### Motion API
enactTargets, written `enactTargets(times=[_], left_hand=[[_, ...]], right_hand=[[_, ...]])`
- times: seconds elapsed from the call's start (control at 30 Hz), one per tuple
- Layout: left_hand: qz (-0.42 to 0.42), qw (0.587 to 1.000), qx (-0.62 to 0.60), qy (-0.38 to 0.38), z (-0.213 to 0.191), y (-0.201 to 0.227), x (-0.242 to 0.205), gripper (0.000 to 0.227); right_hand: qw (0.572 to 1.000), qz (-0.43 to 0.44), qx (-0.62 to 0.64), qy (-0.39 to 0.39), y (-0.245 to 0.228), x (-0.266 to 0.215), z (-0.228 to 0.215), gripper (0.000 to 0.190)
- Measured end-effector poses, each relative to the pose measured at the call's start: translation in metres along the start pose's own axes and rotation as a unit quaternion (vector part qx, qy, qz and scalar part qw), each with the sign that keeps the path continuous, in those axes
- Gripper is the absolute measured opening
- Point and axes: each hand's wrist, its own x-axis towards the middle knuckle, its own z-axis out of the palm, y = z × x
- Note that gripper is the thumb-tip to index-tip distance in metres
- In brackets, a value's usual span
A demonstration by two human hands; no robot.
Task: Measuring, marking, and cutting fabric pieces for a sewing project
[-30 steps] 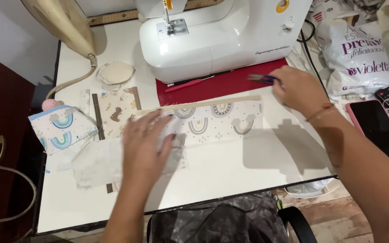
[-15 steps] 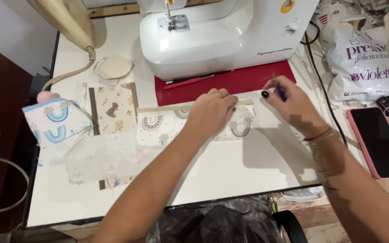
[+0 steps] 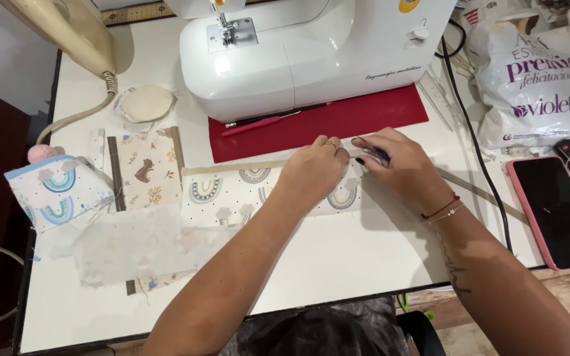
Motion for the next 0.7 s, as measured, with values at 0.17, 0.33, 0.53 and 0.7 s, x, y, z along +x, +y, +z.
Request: enactTargets(times=[0.17, 0.33, 0.53, 0.7], left_hand=[[-0.005, 1.000, 0.005, 0.024, 0.005, -0.007, 0.000, 0.006], [-0.032, 0.995, -0.080, 0.048, -0.007, -0.015, 0.005, 0.009], [-0.094, 0.966, -0.235, 0.045, -0.025, -0.019, 0.005, 0.016], [-0.077, 0.978, -0.192, -0.002, -0.023, -0.038, -0.002, 0.020]], right_hand=[[1.000, -0.007, -0.027, 0.010, 0.014, 0.005, 0.015, 0.020], [0.997, -0.032, -0.061, 0.040, 0.024, 0.009, 0.022, 0.014], [0.999, 0.034, 0.037, 0.000, 0.020, 0.010, 0.013, 0.016], [0.989, 0.075, 0.127, 0.007, 0.010, 0.003, 0.005, 0.015]])
